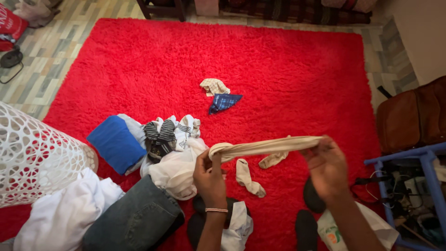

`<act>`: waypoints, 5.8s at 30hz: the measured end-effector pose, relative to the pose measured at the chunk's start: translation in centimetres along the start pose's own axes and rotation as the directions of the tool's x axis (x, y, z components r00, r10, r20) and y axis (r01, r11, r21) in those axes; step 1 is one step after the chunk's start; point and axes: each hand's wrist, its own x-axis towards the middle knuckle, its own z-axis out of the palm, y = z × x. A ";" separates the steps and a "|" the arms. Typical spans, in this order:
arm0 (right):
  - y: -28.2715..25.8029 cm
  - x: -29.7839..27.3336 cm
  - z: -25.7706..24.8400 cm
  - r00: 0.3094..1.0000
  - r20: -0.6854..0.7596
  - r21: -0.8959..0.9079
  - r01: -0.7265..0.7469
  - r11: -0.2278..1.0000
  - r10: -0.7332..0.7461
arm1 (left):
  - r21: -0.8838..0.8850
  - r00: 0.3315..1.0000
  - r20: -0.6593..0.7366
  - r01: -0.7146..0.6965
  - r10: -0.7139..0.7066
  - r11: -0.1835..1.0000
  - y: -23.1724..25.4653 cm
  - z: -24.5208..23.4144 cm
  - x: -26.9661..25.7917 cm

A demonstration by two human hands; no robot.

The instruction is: The person sits on a red rug and folds a pair of white socks by hand. They turn the socks inside out, align them, and fold them into a compact bundle. The folded socks are placed on the floor next to a pile of other clothes.

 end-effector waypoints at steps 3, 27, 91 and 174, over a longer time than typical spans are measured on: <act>-0.3 -0.1 -2.2 0.999 -0.043 0.054 0.011 0.998 -0.009 | -0.109 1.000 -0.007 0.014 -0.015 0.994 -0.3 0.4 0.0; -0.8 2.0 -10.9 0.969 -0.232 0.114 0.116 0.987 -0.087 | -0.537 0.975 0.100 0.221 -0.199 0.814 -1.6 -1.0 2.5; -0.9 0.3 0.9 0.997 -0.083 -0.168 -0.011 0.986 -0.002 | 0.568 0.415 0.822 -0.652 -0.390 0.503 -5.1 -1.2 -0.9; 5.9 -6.6 0.4 0.902 0.239 -0.448 -0.226 0.865 0.359 | -0.222 0.828 0.557 0.226 -0.066 0.949 -0.4 0.6 -0.8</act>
